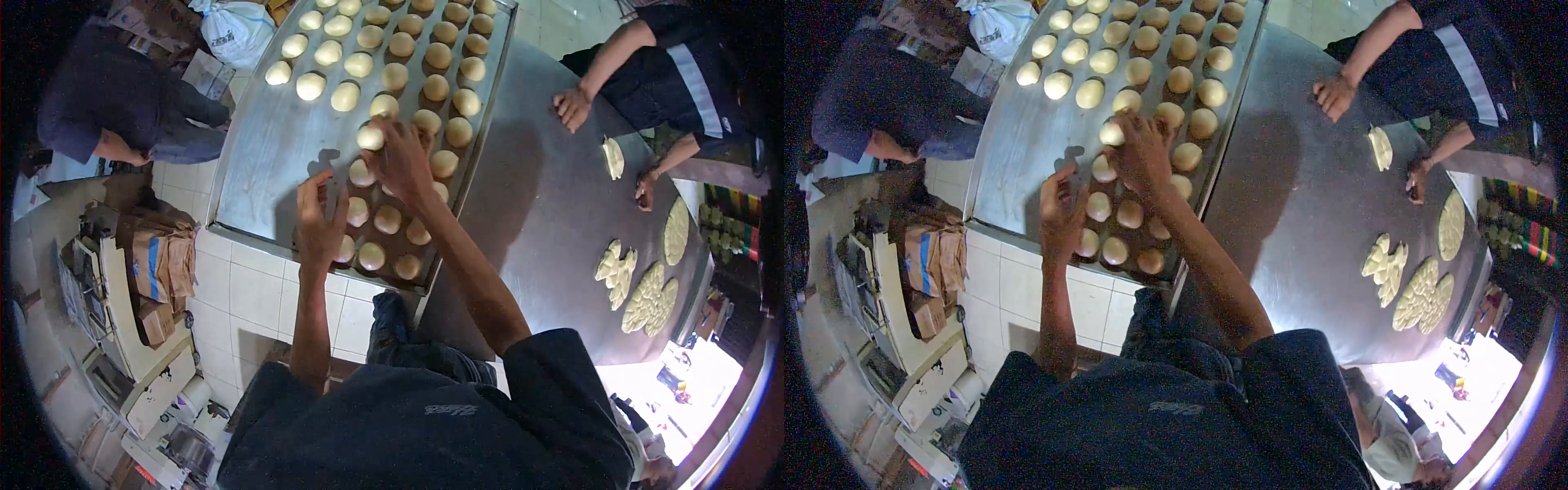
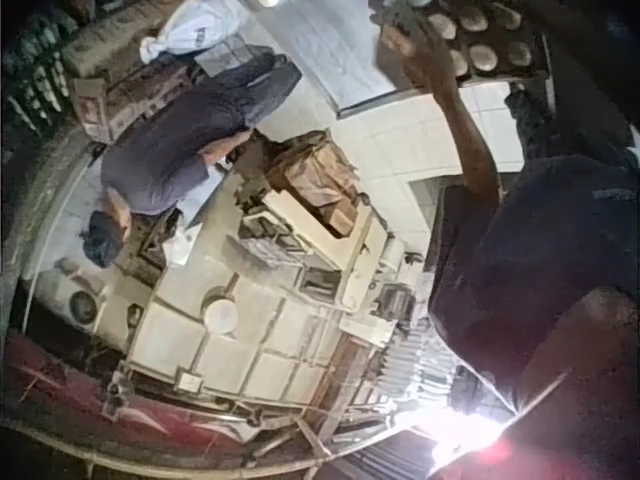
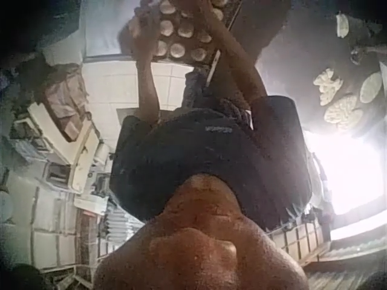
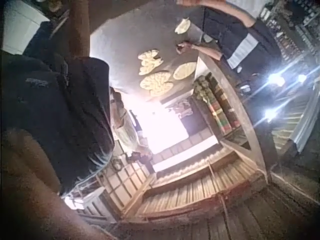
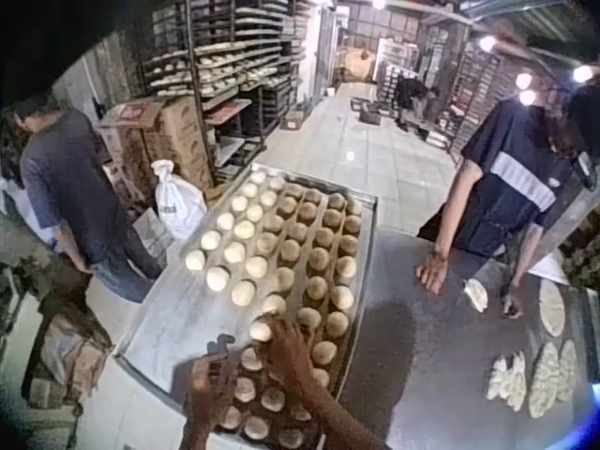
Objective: Shaping dough into small balls and arranging them on baking trays alongside larger decorative dough pieces.
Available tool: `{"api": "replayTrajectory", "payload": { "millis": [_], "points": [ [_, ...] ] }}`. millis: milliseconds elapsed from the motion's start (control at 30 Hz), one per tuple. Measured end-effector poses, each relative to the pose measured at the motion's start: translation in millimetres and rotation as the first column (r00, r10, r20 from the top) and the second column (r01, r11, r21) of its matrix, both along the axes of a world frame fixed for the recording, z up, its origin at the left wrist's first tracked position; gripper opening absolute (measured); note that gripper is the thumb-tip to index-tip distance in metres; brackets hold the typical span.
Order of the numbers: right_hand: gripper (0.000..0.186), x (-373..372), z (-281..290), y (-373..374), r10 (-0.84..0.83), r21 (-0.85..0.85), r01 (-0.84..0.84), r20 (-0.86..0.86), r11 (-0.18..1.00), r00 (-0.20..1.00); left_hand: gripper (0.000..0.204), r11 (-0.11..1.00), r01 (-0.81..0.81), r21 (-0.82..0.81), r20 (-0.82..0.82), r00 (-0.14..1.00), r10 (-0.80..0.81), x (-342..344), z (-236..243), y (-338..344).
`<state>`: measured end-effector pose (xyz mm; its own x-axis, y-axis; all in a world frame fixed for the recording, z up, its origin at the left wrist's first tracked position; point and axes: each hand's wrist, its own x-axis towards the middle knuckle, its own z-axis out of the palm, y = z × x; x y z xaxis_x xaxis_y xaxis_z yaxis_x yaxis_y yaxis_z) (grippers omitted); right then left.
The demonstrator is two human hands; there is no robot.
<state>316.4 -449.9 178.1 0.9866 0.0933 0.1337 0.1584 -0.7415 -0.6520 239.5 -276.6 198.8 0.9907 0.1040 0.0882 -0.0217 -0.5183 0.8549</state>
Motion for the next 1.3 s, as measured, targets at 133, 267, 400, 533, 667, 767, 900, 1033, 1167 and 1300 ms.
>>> {"api": "replayTrajectory", "payload": {
  "millis": [133,267,400,533,667,767,900,1033,1167,1300],
  "points": [
    [0.054,-52,-3,-47,-0.184,0.099,0.170,0.143,0.980,0.973,0.039,0.996,0.053,0.066,-0.034,0.998,-0.051,11,-1,-5],
    [0.047,-153,0,-121,-0.406,0.148,0.414,-0.083,0.898,0.910,0.043,0.893,0.327,0.308,-0.061,0.944,-0.325,41,-14,-17],
    [0.037,-282,-35,-202,-0.749,0.201,0.774,-0.196,0.600,0.632,0.055,0.915,0.171,0.366,-0.003,0.983,-0.182,47,-22,-40],
    [0.029,-402,-66,-316,-0.940,0.276,0.956,-0.292,0.096,0.179,0.045,0.961,0.247,0.120,0.204,0.942,-0.268,-11,-12,-98],
    [0.043,-430,-83,-443,-0.952,0.311,0.946,-0.306,-0.084,0.016,0.040,0.899,0.435,-0.048,-0.069,0.897,-0.437,-90,-10,-203],
    [0.050,-385,-105,-510,-0.949,0.368,0.930,-0.285,0.022,0.135,0.041,0.827,0.558,-0.068,-0.096,0.821,-0.562,-145,-15,-291],
    [0.056,-329,-132,-548,-0.967,0.228,0.940,0.042,0.253,0.250,0.040,0.706,0.675,-0.213,-0.257,0.659,-0.707,-177,-32,-421],
    [0.073,-378,-117,-517,-0.776,0.468,0.871,-0.491,0.146,0.394,0.050,0.636,0.759,-0.138,-0.221,0.602,-0.767,-176,-84,-560],
    [0.089,-484,-76,-450,-0.684,0.227,0.889,-0.572,0.399,0.453,0.066,0.741,0.670,-0.041,-0.031,0.740,-0.671,-181,-148,-664],
    [0.057,-532,-61,-415,-0.672,0.038,0.739,-0.387,0.672,0.631,0.072,0.806,0.591,0.022,-0.058,0.806,-0.589,-179,-179,-713]
  ]
}}
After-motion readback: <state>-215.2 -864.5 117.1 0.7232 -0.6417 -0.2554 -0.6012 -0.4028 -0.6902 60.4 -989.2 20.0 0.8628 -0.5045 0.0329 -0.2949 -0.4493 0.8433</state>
